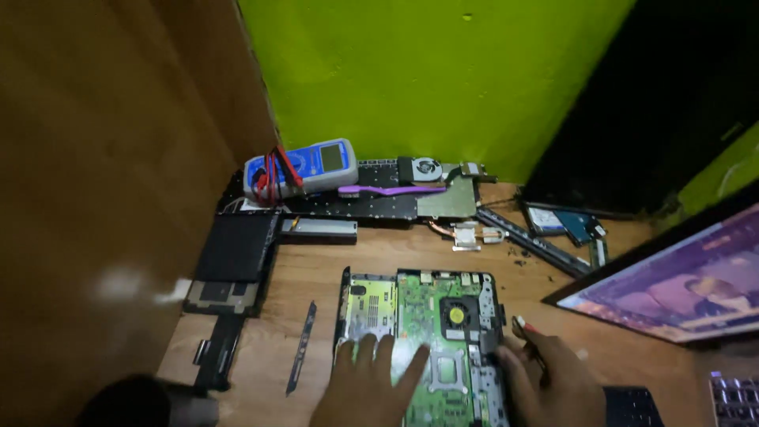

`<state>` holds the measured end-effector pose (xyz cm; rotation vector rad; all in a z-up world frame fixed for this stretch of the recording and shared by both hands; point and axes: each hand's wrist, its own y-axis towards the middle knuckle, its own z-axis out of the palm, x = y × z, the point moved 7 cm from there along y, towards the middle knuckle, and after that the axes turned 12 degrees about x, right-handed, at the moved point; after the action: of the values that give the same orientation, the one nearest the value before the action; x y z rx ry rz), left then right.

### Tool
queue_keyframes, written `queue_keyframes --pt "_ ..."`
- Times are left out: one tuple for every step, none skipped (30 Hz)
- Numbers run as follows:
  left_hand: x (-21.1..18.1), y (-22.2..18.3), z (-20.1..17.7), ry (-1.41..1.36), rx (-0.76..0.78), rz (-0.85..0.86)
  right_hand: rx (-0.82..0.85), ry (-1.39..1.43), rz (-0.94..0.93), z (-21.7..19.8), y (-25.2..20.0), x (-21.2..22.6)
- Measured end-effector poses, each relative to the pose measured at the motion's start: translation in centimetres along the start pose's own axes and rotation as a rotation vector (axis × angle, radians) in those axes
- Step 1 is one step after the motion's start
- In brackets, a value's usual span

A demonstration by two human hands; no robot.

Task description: Installing a cooling fan into a laptop chassis and adjusting motherboard components using a small tool.

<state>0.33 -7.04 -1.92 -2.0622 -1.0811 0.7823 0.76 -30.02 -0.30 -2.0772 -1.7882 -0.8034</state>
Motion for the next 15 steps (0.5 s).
queue_keyframes --pt "0.7 2.6 2.3 -0.004 -0.003 -0.001 0.001 -0.001 -0.004 -0.4 0.2 1.3" --pt "1.1 3.8 1.9 0.081 -0.448 -0.003 -0.026 0.053 0.001 -1.0 0.3 2.4" --pt "1.1 4.0 2.5 0.164 -0.886 0.003 -0.049 0.106 0.014 -1.6 0.2 3.4" --pt "1.1 4.0 2.6 0.159 -0.882 0.004 -0.043 0.103 0.016 -1.7 0.4 3.7" --pt "1.1 3.6 2.5 0.172 -0.934 0.009 -0.046 0.123 -0.018 -1.8 0.5 4.4" --pt "1.0 3.2 2.5 0.184 -0.986 0.014 -0.048 0.142 -0.052 -2.0 0.7 5.0" --pt "0.7 3.4 2.6 0.186 -0.984 0.014 -0.048 0.144 -0.051 -1.6 0.8 4.7" --pt "0.5 3.0 2.4 0.181 -1.074 -0.028 -0.09 0.14 -0.102 -1.6 0.8 4.7" --pt "0.3 2.5 2.4 0.175 -1.166 -0.072 -0.132 0.135 -0.155 -1.6 0.9 4.8" --pt "0.1 2.8 2.4 0.175 -1.166 -0.073 -0.131 0.135 -0.156 -1.5 0.8 5.0" --pt "0.0 2.4 2.2 0.179 -1.253 -0.105 -0.139 0.153 -0.122 -1.5 0.7 5.0" --pt "-0.2 2.0 2.1 0.183 -1.339 -0.138 -0.146 0.17 -0.087 -1.5 0.6 4.9" --pt "-0.3 2.1 2.4 0.184 -1.339 -0.138 -0.146 0.171 -0.087 -1.5 0.7 4.4" --pt "-0.2 2.7 2.7 0.179 -1.263 -0.14 -0.146 0.18 -0.155 -1.5 0.6 4.3" --pt "-0.1 3.3 2.9 0.176 -1.191 -0.144 -0.15 0.19 -0.226 -1.5 0.6 4.2"
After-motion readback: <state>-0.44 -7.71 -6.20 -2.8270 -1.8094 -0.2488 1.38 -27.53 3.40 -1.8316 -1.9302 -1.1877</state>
